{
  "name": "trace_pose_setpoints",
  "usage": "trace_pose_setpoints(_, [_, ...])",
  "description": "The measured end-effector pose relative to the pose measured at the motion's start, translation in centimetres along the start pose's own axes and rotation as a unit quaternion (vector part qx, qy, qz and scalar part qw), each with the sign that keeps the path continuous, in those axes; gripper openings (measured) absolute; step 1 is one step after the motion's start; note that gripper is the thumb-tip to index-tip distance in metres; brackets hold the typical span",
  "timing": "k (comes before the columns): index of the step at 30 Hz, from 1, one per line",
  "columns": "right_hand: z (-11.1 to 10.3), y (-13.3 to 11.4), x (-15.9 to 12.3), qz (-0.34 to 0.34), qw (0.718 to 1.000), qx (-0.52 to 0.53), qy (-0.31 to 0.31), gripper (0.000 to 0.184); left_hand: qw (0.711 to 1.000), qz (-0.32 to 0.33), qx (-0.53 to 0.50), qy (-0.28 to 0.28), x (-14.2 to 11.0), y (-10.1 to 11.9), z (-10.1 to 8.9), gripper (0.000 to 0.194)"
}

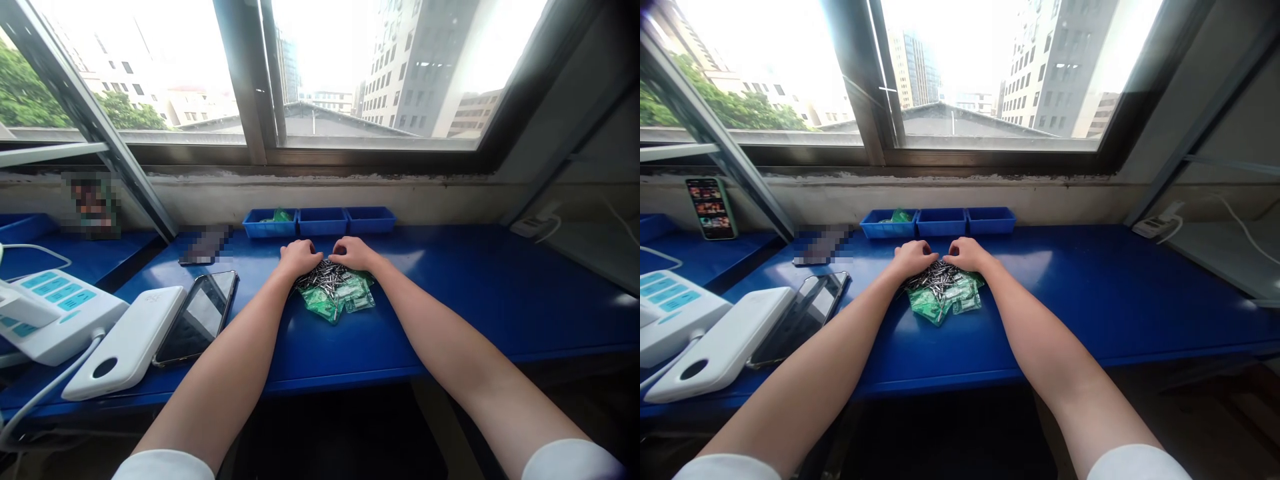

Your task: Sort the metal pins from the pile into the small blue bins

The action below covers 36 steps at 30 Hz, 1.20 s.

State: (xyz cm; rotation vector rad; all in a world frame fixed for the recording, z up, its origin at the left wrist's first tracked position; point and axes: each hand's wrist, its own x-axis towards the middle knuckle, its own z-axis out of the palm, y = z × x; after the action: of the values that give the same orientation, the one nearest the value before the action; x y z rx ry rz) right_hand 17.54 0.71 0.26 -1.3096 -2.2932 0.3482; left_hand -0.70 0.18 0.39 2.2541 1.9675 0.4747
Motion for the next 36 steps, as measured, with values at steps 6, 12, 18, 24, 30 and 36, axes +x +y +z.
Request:
trace_pose_setpoints(6, [0.7,-0.1,0.3,0.029,0.999,-0.008,-0.015,0.023,0.999,0.048,-0.023,0.0,-0.2,0.1,0.4,0.028])
trace_pose_setpoints(12, [0.8,-0.1,0.5,0.056,0.998,-0.008,-0.012,0.024,0.998,0.052,-0.035,0.0,-0.3,0.0,0.4,0.027])
trace_pose_setpoints(18, [0.7,-0.3,0.5,0.05,0.997,0.05,0.04,0.024,0.998,0.052,-0.046,-0.001,-0.4,0.2,0.1,0.029])
trace_pose_setpoints(24, [0.2,-0.7,0.4,0.048,0.99,0.072,0.108,0.038,0.993,0.072,-0.069,0.063,-0.8,0.6,-0.5,0.02])
trace_pose_setpoints(30, [0.1,-0.8,0.7,0.053,0.983,0.104,0.145,0.055,0.978,0.154,-0.101,0.093,-1.4,1.3,-0.7,0.022])
trace_pose_setpoints(36, [0.2,-0.6,0.8,0.044,0.981,0.134,0.135,0.063,0.973,0.158,-0.112,0.126,-1.1,1.2,-0.3,0.022])
